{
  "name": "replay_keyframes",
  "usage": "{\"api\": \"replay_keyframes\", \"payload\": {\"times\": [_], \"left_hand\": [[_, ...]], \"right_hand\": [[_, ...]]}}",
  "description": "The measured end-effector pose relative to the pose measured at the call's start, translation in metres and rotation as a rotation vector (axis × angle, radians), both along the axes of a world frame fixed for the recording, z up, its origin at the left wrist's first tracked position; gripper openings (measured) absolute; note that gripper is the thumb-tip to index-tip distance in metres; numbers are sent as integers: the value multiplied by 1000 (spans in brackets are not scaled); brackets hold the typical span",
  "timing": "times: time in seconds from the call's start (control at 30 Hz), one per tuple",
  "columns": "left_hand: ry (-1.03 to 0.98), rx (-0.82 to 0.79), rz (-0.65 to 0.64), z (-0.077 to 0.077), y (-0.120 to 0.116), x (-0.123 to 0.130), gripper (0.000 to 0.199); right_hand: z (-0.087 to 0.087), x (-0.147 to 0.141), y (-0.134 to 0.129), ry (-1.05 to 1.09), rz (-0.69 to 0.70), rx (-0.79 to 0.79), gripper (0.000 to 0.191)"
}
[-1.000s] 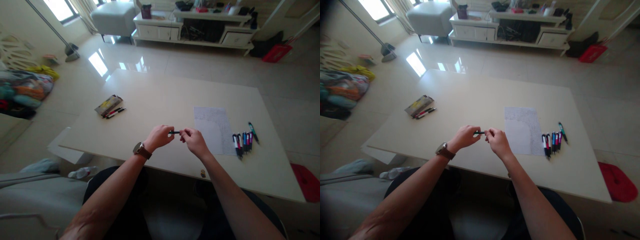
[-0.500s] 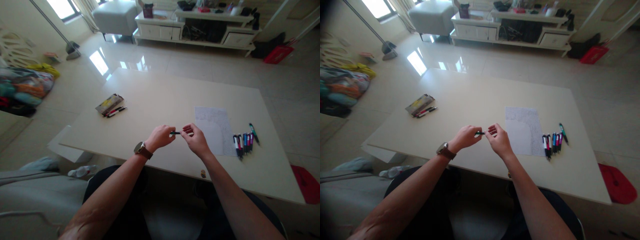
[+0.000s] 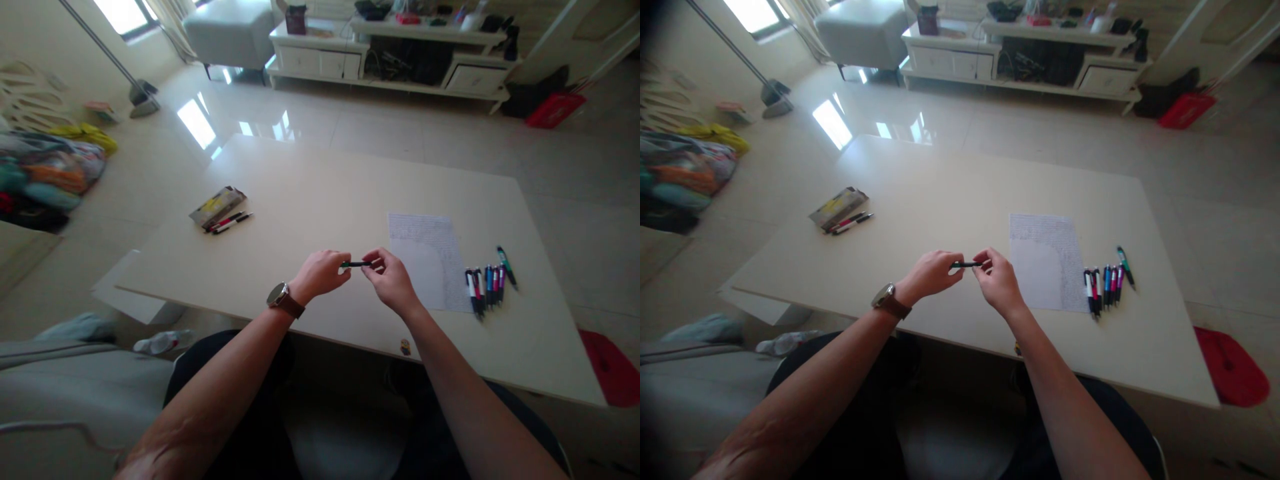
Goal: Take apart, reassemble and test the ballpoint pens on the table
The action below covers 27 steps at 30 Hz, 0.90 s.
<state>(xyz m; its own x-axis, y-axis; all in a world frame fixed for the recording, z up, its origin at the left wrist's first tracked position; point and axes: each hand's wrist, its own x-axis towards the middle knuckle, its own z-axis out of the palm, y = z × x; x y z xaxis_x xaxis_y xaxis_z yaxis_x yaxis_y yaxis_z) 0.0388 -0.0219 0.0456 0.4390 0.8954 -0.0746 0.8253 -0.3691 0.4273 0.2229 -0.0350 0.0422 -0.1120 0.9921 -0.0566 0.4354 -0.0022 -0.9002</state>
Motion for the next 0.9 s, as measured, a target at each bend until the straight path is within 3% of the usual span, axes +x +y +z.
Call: {"api": "replay_keyframes", "payload": {"times": [0.23, 0.53, 0.67, 0.9], "left_hand": [[-7, -1, -4, 1, -1, 1, 17], [-107, 42, -111, 5, -1, -2, 23], [-131, 46, -125, 8, -2, -1, 25], [-212, 50, -101, 8, 0, 1, 29]], "right_hand": [[-2, 2, 2, 12, -12, -53, 31], [1, 8, 6, 158, -143, 6, 23], [3, 9, 8, 388, -243, -6, 26], [6, 2, 8, 734, -290, -230, 34]]}}
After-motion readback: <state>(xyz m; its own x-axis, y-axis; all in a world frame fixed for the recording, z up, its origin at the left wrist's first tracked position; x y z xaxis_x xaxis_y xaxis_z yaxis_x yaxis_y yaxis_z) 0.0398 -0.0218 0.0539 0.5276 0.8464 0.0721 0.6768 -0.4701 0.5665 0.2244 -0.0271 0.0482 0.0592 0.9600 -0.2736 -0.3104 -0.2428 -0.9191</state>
